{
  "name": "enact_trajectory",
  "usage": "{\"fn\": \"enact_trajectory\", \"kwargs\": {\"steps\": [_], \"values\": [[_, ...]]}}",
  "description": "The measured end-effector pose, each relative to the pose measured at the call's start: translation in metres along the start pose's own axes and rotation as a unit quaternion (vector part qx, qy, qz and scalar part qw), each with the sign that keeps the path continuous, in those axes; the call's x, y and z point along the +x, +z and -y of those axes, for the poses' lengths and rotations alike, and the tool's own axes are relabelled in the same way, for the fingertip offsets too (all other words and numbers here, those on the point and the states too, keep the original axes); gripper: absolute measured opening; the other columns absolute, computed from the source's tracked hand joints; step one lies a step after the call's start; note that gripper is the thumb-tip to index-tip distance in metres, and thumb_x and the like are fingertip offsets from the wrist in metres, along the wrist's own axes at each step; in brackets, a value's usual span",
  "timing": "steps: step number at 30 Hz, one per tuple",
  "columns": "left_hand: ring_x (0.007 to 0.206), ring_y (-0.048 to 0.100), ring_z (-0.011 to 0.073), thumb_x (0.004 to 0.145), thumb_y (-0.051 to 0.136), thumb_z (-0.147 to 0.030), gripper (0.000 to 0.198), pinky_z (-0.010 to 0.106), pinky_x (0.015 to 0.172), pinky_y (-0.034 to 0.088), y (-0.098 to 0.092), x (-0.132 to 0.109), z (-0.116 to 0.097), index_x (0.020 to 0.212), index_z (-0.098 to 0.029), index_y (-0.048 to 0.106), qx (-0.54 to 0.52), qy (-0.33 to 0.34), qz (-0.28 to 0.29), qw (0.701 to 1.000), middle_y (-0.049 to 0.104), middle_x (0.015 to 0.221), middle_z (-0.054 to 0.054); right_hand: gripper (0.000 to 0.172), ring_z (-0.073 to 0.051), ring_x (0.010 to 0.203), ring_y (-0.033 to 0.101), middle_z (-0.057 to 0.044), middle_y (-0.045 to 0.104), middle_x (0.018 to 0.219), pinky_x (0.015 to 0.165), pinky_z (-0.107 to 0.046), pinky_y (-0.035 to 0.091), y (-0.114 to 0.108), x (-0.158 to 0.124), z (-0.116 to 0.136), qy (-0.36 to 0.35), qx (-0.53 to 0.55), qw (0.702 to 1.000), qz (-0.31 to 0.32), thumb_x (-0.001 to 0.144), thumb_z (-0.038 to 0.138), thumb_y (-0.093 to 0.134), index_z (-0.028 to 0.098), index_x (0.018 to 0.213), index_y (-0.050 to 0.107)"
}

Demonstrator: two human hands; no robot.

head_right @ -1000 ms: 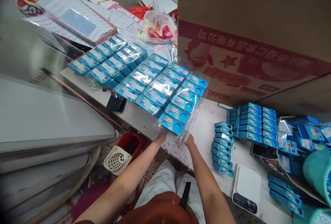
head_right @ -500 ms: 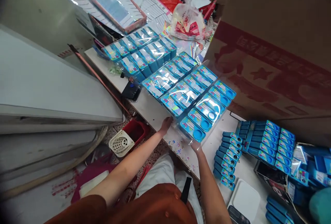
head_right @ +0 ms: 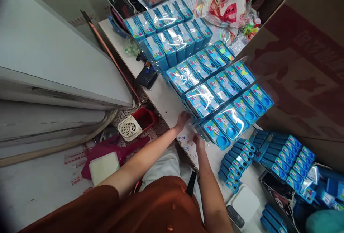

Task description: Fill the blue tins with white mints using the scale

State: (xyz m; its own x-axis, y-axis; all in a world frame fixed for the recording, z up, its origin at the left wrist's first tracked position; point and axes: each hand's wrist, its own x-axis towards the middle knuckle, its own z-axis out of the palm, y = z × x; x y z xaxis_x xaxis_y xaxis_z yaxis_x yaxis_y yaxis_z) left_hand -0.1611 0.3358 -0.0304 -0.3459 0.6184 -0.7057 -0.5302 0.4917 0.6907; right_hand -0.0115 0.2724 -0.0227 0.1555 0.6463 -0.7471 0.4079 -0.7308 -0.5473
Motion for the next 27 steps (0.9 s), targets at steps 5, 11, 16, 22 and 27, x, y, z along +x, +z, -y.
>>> {"fn": "enact_trajectory", "kwargs": {"steps": [5,11,16,22,27], "values": [[0.056,0.047,0.0112,0.090,0.040,-0.041,0.031,0.025,0.057,0.037,0.009,0.007,0.003,0.068,-0.019,0.045,-0.021,-0.010,-0.007,1.000,0.049,0.060,-0.001,0.025,-0.016,0.088,0.065,-0.005,0.067,0.099,0.087,-0.035,0.051,0.008,-0.017,0.006,0.013,0.264,0.964,0.007,0.069,0.039,0.053,0.021,0.087,0.056],[0.055,0.042,0.0108,0.094,0.036,-0.036,0.032,0.024,0.056,0.035,0.012,0.002,0.006,0.067,-0.020,0.043,-0.018,0.048,-0.025,0.998,0.045,0.059,-0.002,0.028,-0.015,0.097,0.063,-0.004,0.067,0.105,0.093,-0.034,0.046,0.025,-0.022,0.019,0.002,0.349,0.936,-0.039,0.066,0.034,0.061,0.021,0.091,0.059],[0.059,0.041,0.0117,0.094,0.037,-0.029,0.031,0.024,0.058,0.034,0.012,-0.005,0.003,0.065,-0.020,0.042,0.009,0.078,-0.045,0.996,0.043,0.059,-0.002,0.030,-0.014,0.090,0.064,-0.004,0.069,0.098,0.090,-0.030,0.049,0.034,-0.022,0.023,0.009,0.407,0.910,-0.077,0.060,0.029,0.070,0.017,0.086,0.062],[0.061,0.043,0.0128,0.092,0.038,-0.025,0.028,0.025,0.060,0.032,0.018,-0.004,0.005,0.066,-0.020,0.044,0.041,0.087,-0.079,0.992,0.048,0.062,-0.001,0.020,-0.014,0.088,0.066,-0.003,0.070,0.088,0.088,-0.030,0.052,0.034,-0.021,0.022,0.011,0.422,0.904,-0.070,0.064,0.027,0.068,0.016,0.080,0.063],[0.064,0.043,0.0147,0.091,0.043,-0.027,0.027,0.027,0.063,0.030,0.019,-0.009,0.006,0.065,-0.021,0.047,0.060,0.079,-0.100,0.990,0.051,0.066,0.001,0.018,-0.013,0.086,0.066,-0.002,0.071,0.088,0.088,-0.028,0.053,0.034,-0.021,0.023,0.011,0.441,0.895,-0.065,0.065,0.024,0.068,0.017,0.081,0.064]]}}
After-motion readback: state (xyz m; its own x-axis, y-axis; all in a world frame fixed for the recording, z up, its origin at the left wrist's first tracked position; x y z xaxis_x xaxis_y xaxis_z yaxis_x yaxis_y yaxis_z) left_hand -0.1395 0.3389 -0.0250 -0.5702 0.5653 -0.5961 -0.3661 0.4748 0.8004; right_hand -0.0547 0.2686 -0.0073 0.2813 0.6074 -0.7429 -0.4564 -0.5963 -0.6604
